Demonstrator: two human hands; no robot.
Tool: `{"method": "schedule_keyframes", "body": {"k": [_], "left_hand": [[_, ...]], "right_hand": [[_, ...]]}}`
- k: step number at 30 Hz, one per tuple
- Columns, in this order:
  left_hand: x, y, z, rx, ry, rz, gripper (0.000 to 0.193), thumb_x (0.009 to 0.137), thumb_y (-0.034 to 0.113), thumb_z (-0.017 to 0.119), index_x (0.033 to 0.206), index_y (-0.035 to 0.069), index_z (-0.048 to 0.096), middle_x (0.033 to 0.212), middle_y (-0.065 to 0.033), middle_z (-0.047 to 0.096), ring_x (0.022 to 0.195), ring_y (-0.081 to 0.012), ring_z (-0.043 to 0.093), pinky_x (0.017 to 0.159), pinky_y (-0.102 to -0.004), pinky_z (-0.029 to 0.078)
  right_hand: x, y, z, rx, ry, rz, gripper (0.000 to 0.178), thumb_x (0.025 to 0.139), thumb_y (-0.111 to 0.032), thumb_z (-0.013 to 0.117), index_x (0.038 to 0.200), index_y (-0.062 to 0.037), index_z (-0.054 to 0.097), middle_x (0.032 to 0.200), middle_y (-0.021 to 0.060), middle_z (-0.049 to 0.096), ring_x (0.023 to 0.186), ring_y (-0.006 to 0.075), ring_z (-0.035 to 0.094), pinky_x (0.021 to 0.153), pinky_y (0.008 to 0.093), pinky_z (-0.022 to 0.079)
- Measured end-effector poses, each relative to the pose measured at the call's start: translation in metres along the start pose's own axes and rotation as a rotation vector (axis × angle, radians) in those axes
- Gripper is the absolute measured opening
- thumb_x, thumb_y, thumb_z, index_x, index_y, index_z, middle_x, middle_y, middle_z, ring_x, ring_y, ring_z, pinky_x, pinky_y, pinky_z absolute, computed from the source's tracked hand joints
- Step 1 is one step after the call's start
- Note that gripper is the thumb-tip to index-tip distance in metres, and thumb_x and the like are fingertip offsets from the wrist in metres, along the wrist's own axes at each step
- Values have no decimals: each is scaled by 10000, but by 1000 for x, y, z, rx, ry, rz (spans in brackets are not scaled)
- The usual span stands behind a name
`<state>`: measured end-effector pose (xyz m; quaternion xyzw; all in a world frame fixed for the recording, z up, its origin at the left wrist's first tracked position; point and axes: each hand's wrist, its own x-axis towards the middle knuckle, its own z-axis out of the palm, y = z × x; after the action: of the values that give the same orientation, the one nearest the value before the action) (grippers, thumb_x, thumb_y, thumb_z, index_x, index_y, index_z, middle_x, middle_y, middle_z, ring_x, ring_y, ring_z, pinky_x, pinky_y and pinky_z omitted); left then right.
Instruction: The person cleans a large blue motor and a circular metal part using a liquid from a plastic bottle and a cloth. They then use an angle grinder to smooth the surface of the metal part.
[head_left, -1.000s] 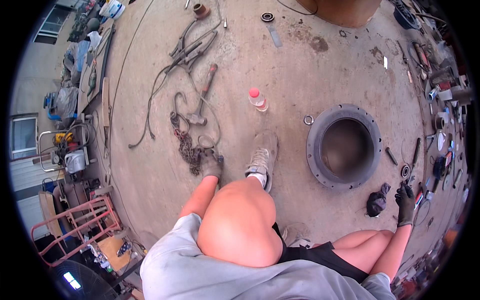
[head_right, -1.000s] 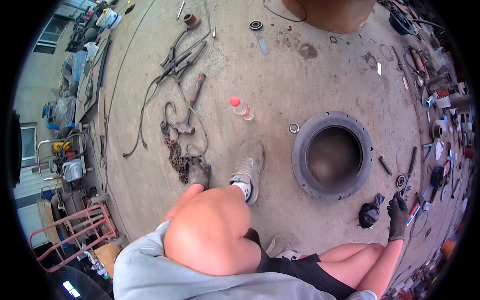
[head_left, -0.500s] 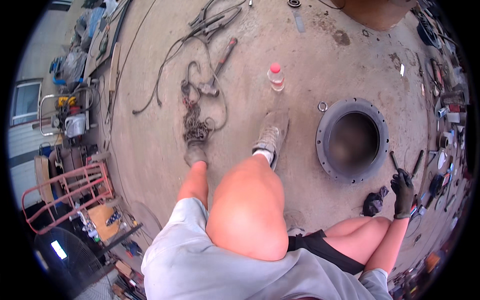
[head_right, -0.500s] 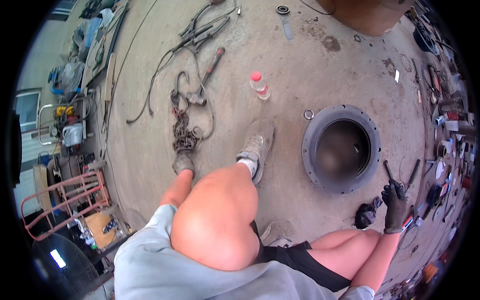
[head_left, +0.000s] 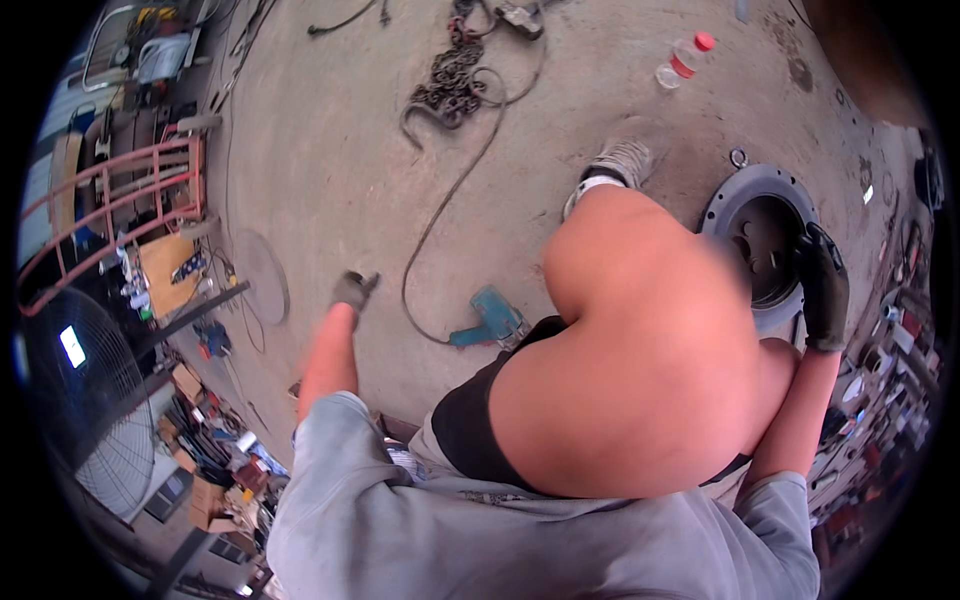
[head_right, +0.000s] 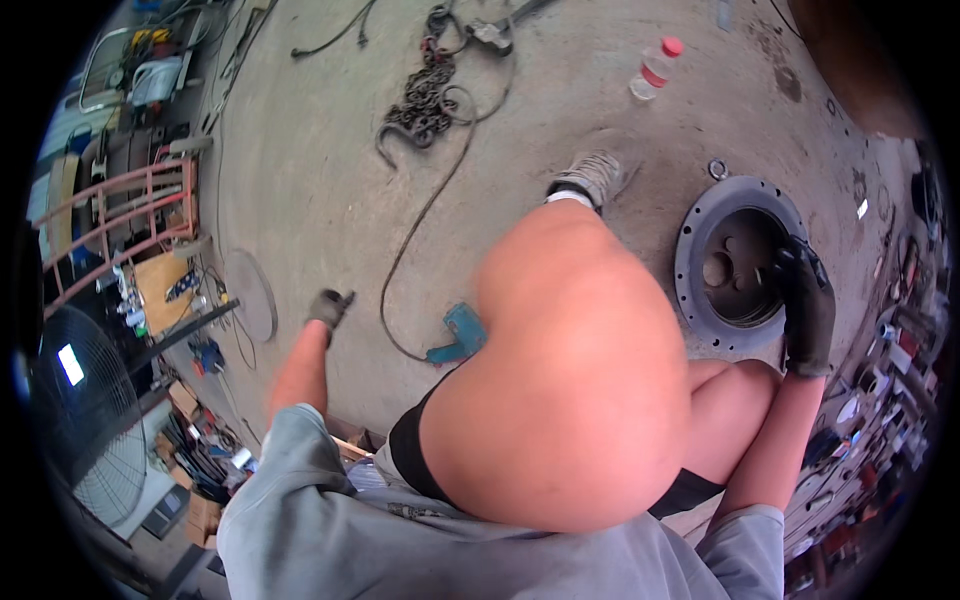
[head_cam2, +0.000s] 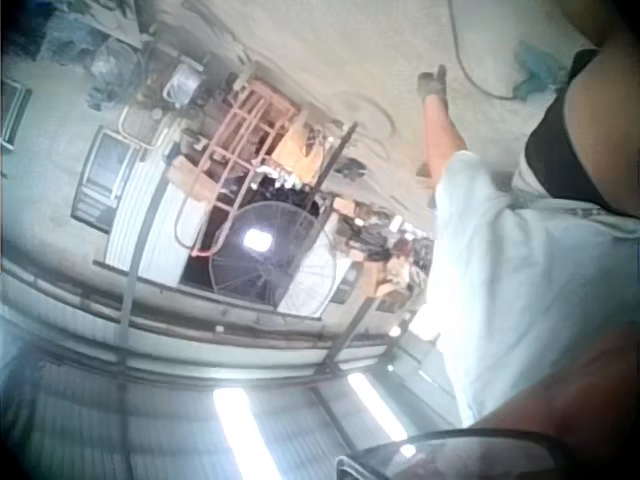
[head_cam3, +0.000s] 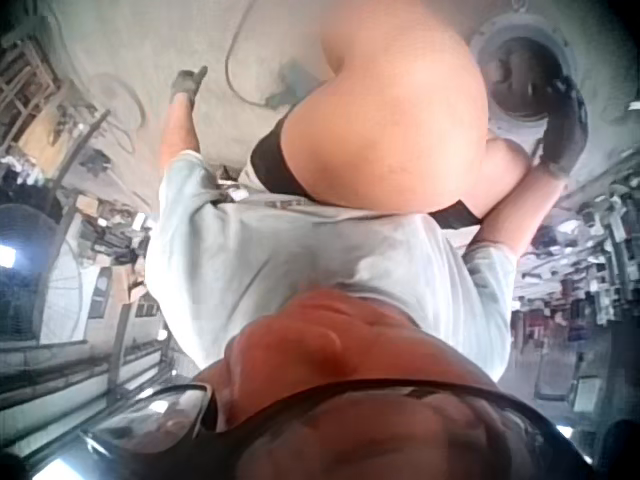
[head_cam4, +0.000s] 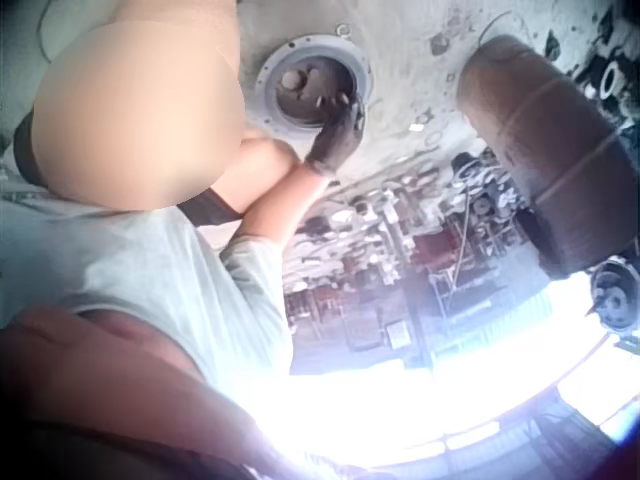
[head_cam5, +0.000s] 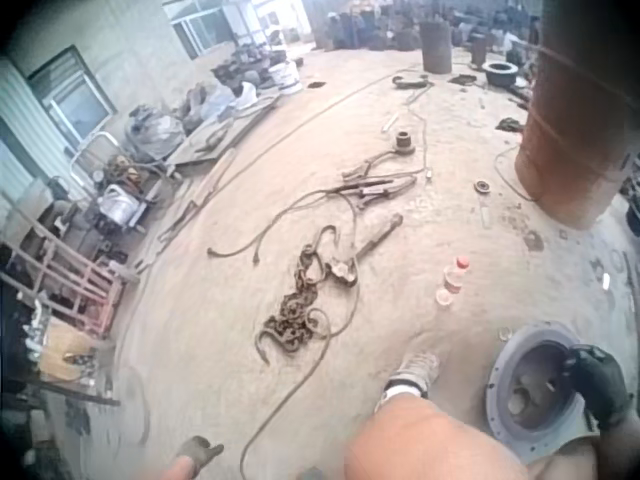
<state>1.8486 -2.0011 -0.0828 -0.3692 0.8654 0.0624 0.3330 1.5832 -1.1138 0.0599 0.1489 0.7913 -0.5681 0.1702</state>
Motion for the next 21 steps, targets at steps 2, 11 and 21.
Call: {"method": "schedule_keyframes", "body": {"k": [2,11,21], "left_hand": [[-42,54,50,66,-582,-257,885,880,772,717,1176,-62,695,1081,-237,762,710,-256,735,705,-424,618],[-190,217,155,-420,-403,99,1041,903,855,558,1343,-83,654,1306,-260,726,1233,-373,705,986,-468,572],[-225,219,152,-234,64,-233,886,805,559,842,1416,-10,546,1378,-245,612,1252,-341,636,1083,-478,508]], "right_hand": [[12,-5,-7,-457,-22,-151,438,1104,-98,552,1525,21,555,1461,121,648,1273,225,673,1079,337,545],[75,-51,75,-521,-249,-358,496,1028,95,568,1516,8,562,1460,135,648,1220,197,692,1014,333,580],[84,-88,160,221,-262,2,428,1102,-244,605,1468,-21,623,1106,59,712,894,113,659,778,231,532]]}}
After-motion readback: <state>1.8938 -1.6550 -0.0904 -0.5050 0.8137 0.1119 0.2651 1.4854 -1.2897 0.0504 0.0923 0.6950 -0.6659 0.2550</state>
